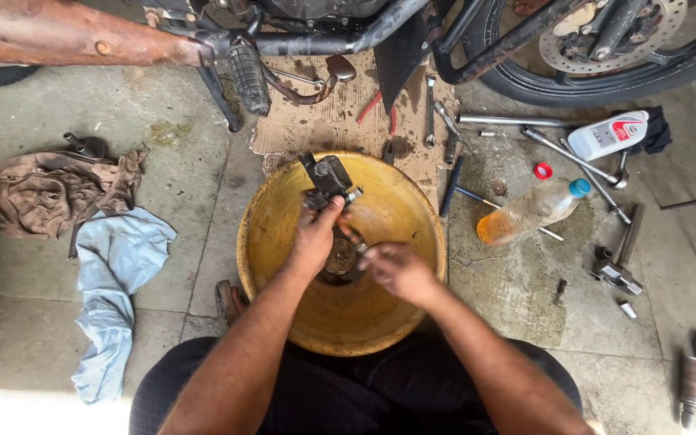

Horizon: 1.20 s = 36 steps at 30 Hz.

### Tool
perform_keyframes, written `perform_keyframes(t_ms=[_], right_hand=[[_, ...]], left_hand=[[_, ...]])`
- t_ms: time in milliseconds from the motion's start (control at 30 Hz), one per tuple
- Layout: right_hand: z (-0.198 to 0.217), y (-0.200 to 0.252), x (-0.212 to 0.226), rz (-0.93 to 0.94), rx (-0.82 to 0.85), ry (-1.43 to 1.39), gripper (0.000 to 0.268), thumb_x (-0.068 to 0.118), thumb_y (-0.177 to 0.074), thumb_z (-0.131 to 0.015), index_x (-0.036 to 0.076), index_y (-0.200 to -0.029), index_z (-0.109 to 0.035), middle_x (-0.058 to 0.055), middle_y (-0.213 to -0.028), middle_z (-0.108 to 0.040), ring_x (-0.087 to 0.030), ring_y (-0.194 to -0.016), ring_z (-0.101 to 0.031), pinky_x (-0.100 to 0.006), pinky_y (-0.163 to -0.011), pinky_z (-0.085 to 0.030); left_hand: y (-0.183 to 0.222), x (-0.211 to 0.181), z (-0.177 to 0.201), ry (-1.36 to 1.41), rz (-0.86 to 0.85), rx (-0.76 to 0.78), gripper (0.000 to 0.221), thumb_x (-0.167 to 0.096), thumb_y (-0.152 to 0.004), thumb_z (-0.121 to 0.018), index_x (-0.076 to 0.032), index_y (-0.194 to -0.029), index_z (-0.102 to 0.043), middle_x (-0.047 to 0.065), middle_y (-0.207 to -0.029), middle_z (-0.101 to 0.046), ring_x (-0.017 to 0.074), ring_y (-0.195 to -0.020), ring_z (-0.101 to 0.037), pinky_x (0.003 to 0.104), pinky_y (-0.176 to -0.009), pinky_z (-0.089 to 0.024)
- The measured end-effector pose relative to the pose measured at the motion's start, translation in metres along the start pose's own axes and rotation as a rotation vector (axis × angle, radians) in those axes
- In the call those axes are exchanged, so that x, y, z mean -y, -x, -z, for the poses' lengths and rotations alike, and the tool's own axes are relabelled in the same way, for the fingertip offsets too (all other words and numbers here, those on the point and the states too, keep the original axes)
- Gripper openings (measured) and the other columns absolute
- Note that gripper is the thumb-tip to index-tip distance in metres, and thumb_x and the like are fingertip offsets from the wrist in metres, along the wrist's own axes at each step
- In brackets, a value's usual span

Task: Cleaning a motorcycle mechanical part using fuel and a brush over a basin.

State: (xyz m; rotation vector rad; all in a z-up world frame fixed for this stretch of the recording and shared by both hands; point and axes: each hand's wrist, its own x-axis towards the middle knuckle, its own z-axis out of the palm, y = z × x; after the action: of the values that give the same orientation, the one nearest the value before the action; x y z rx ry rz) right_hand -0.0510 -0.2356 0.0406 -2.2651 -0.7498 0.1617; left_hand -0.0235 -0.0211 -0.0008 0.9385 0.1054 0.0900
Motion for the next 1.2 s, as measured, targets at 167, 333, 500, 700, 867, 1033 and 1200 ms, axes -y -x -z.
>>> perform_keyframes(t_ms=[167,333,500,700,867,1033,1200], right_hand=[[0.023,-0.008,0.020,-0.552,0.121,-1.105,0.027,0.028,-0.105,-0.061,0.003,-0.103,-0.071,0.007,-0.057,-0.052,-0.007,-0.041,-0.044,-0.024,-0.033,-0.037],[0.004,-0.020,0.034,-0.446,-0.121,-0.605,0.017,0.013,-0.093,-0.072,0.008,-0.108,-0.063,0.000,-0.064,-0.058,-0.011,-0.046,-0.047,-0.028,-0.038,-0.038],[-0.004,-0.021,0.053,-0.043,-0.353,0.389,0.012,0.014,-0.098,-0.070,0.005,-0.099,-0.078,-0.017,-0.088,-0.077,-0.022,-0.064,-0.071,-0.032,-0.053,-0.055],[0.024,0.001,0.020,-0.616,0.185,-0.473,0.025,0.027,-0.104,-0.071,0.006,-0.111,-0.081,-0.005,-0.069,-0.066,-0.009,-0.051,-0.056,-0.023,-0.045,-0.042],[0.051,-0.004,0.033,-0.365,0.135,-0.286,0.033,0.031,-0.098,-0.077,0.009,-0.122,-0.078,-0.001,-0.074,-0.065,-0.011,-0.056,-0.056,-0.028,-0.051,-0.044],[0.034,-0.014,0.041,0.135,-0.308,0.515,0.022,0.034,-0.097,-0.073,0.016,-0.108,-0.076,-0.004,-0.090,-0.078,-0.021,-0.077,-0.074,-0.036,-0.072,-0.061],[0.036,-0.025,0.069,-0.346,0.060,0.113,0.025,0.035,-0.093,-0.075,0.014,-0.104,-0.080,-0.008,-0.089,-0.078,-0.025,-0.080,-0.074,-0.039,-0.074,-0.057]], left_hand=[[0.003,-0.009,-0.028,0.366,-0.022,0.023,0.033,-0.033,-0.099,-0.068,-0.002,-0.112,-0.067,0.008,-0.101,-0.072,0.0202,-0.090,-0.069,0.039,-0.089,-0.059],[-0.004,0.010,-0.022,0.222,-0.139,-0.220,0.039,-0.031,-0.097,-0.069,-0.002,-0.117,-0.052,0.006,-0.099,-0.066,0.0204,-0.086,-0.067,0.042,-0.084,-0.057],[0.007,-0.001,-0.022,-0.269,-0.392,-0.231,0.053,-0.034,-0.101,-0.072,-0.002,-0.128,-0.039,0.008,-0.108,-0.061,0.0161,-0.097,-0.057,0.034,-0.087,-0.050],[0.002,0.011,-0.007,-0.260,-0.221,-0.089,0.055,-0.033,-0.095,-0.074,-0.004,-0.128,-0.042,0.005,-0.098,-0.062,0.0165,-0.085,-0.057,0.033,-0.075,-0.048],[0.006,0.021,-0.020,-0.204,-0.133,-0.147,0.053,-0.034,-0.096,-0.071,-0.007,-0.131,-0.041,0.006,-0.102,-0.069,0.0173,-0.091,-0.066,0.033,-0.082,-0.052],[0.003,0.021,-0.012,0.052,-0.169,-0.234,0.056,-0.042,-0.099,-0.068,-0.011,-0.137,-0.042,0.003,-0.120,-0.065,0.0165,-0.103,-0.064,0.034,-0.092,-0.051],[0.007,-0.004,-0.010,0.360,0.086,-0.345,0.058,-0.060,-0.096,-0.057,-0.011,-0.125,-0.063,0.006,-0.109,-0.068,0.0256,-0.083,-0.065,0.039,-0.073,-0.058]])
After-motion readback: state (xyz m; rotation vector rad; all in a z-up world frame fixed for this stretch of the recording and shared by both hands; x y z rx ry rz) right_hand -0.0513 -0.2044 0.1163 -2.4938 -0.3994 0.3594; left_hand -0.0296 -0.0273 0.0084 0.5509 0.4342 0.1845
